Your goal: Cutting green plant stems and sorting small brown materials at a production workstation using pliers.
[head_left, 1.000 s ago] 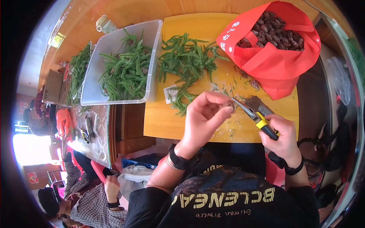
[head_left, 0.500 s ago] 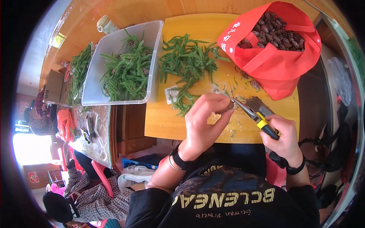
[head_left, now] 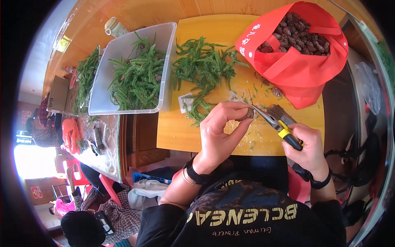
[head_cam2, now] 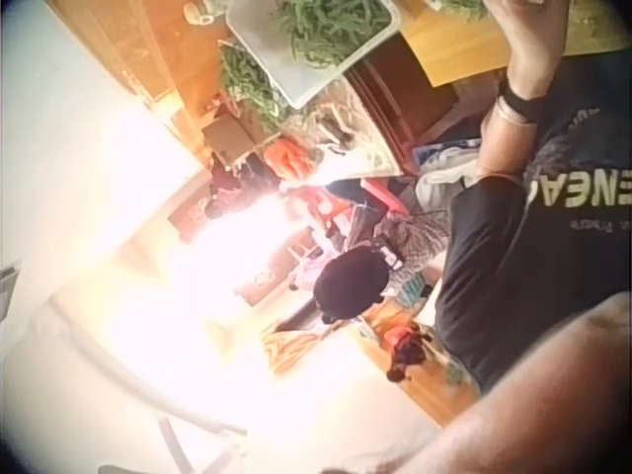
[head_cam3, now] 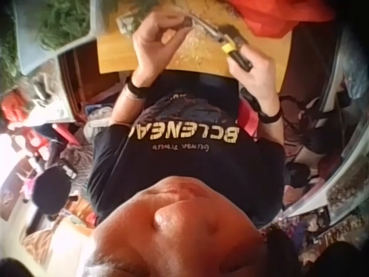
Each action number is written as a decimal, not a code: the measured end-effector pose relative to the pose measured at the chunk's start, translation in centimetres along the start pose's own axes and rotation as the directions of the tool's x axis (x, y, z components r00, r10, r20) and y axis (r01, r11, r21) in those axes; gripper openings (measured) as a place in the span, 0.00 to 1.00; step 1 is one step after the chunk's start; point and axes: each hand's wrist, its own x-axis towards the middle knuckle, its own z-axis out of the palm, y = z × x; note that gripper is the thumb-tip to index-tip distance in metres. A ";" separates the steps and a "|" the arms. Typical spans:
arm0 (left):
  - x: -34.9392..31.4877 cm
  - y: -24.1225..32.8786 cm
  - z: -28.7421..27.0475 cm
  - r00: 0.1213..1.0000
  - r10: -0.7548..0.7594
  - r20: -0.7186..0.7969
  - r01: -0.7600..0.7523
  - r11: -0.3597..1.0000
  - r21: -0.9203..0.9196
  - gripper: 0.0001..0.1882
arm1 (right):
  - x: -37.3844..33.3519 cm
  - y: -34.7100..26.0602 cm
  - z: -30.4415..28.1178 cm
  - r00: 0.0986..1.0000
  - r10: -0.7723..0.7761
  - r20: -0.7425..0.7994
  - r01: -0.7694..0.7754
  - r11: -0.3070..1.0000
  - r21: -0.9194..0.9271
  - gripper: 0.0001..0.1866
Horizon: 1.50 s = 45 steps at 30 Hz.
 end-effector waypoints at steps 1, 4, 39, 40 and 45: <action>0.0 0.0 0.1 1.000 -0.019 -0.008 0.019 0.999 -0.038 0.13 | 0.0 -0.2 -0.2 1.000 0.024 0.018 -0.024 1.000 -0.004 0.09; 0.0 0.4 0.3 0.998 -0.064 -0.018 0.063 0.995 -0.077 0.15 | -0.3 0.4 -0.3 1.000 0.002 0.024 -0.003 0.999 0.040 0.09; -1.4 0.7 -0.1 0.976 -0.122 0.183 0.080 0.972 0.222 0.22 | 2.2 0.2 5.3 0.955 0.059 0.290 -0.230 0.764 0.603 0.19; -1.1 0.5 -0.5 0.990 -0.055 0.132 0.020 0.967 0.252 0.23 | 2.3 0.4 5.6 0.961 0.078 0.265 -0.224 0.780 0.585 0.17; -1.4 -2.8 -5.4 0.983 -0.104 -0.151 0.183 0.602 0.777 0.19 | 2.3 1.3 5.4 0.980 0.092 0.177 -0.180 0.789 0.588 0.12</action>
